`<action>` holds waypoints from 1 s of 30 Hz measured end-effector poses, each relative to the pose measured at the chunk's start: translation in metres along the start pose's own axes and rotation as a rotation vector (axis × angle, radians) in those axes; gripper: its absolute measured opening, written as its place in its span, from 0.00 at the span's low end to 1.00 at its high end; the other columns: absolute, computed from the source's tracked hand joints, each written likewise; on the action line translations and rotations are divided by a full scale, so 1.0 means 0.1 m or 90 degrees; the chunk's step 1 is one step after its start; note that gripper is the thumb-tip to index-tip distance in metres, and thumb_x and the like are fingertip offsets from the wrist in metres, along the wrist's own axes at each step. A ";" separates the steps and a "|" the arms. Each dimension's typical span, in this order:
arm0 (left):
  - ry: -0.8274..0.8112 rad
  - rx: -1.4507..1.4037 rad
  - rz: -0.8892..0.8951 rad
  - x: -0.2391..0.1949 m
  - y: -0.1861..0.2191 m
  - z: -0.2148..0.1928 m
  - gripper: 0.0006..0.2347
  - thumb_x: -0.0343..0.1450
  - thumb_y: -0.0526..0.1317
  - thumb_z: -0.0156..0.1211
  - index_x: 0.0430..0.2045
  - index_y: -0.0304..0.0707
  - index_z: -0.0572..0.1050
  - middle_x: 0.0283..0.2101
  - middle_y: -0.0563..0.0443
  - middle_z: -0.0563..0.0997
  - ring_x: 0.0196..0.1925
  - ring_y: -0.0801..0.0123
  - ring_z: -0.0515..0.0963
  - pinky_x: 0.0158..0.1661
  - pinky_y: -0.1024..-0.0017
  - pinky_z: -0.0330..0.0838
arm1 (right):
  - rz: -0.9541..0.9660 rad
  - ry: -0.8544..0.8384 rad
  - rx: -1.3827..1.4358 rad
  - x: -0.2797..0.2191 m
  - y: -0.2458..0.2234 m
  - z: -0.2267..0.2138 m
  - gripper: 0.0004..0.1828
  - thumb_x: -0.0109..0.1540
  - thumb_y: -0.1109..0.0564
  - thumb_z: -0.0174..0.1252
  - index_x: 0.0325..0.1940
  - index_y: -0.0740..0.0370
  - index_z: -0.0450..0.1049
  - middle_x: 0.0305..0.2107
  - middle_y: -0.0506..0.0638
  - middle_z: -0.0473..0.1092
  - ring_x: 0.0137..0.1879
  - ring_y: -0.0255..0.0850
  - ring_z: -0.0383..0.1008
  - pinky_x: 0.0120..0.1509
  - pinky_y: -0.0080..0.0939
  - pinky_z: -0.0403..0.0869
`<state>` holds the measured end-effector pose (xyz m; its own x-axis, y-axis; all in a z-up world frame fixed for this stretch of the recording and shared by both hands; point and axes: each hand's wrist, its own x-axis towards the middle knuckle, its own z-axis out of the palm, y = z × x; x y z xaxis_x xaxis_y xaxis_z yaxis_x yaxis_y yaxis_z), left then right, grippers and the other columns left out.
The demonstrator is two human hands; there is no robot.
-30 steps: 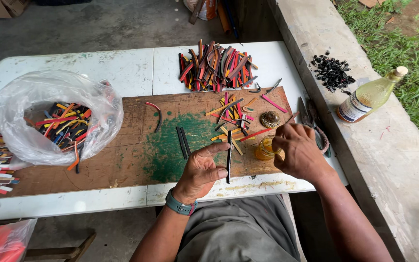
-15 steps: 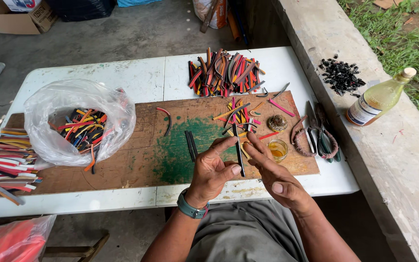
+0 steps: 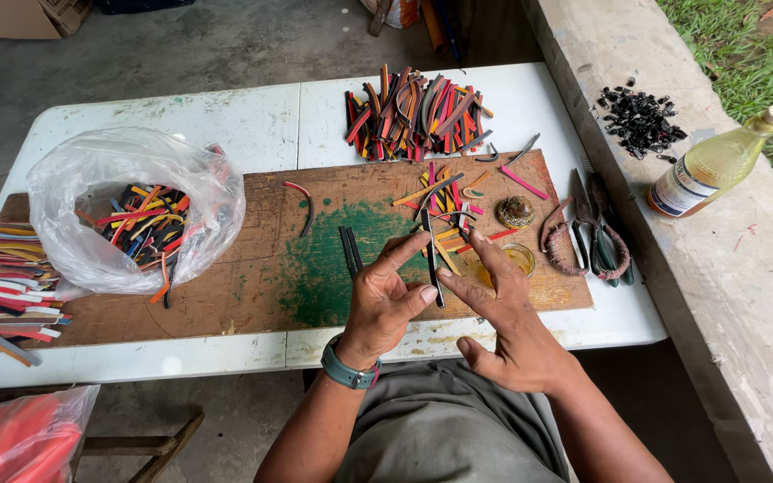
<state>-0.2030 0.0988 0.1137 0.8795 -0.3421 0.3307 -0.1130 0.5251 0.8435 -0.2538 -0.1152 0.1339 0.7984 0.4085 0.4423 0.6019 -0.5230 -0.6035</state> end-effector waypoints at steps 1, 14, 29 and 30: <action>0.003 -0.011 0.000 0.00 0.00 0.00 0.25 0.71 0.26 0.62 0.66 0.26 0.65 0.69 0.46 0.66 0.66 0.70 0.73 0.57 0.72 0.79 | -0.015 0.014 -0.070 -0.01 0.00 0.01 0.41 0.55 0.42 0.58 0.73 0.46 0.65 0.76 0.69 0.42 0.82 0.69 0.41 0.80 0.68 0.46; -0.056 -0.114 -0.062 -0.19 0.05 -0.10 0.27 0.69 0.26 0.65 0.66 0.29 0.68 0.68 0.47 0.69 0.66 0.69 0.72 0.56 0.71 0.78 | -0.081 0.089 -0.160 0.02 -0.07 0.02 0.33 0.56 0.41 0.60 0.67 0.44 0.72 0.72 0.67 0.49 0.77 0.68 0.48 0.79 0.67 0.49; -0.048 -0.226 -0.071 -0.21 0.04 -0.17 0.29 0.68 0.25 0.67 0.67 0.30 0.66 0.70 0.45 0.70 0.63 0.65 0.76 0.61 0.66 0.76 | -0.139 0.019 -0.032 -0.01 -0.22 -0.02 0.33 0.57 0.43 0.60 0.67 0.45 0.73 0.75 0.65 0.49 0.81 0.66 0.45 0.82 0.68 0.46; -0.052 -0.235 -0.070 -0.19 0.04 -0.17 0.29 0.68 0.25 0.67 0.66 0.30 0.66 0.69 0.44 0.70 0.65 0.65 0.75 0.61 0.66 0.76 | -0.151 0.026 -0.028 0.00 -0.23 -0.03 0.31 0.57 0.44 0.59 0.66 0.43 0.74 0.74 0.64 0.50 0.81 0.65 0.46 0.82 0.67 0.48</action>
<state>-0.2126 0.1210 0.1037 0.8360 -0.4647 0.2918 0.1669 0.7219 0.6715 -0.2671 -0.1053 0.1497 0.6336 0.4943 0.5952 0.7724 -0.4480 -0.4502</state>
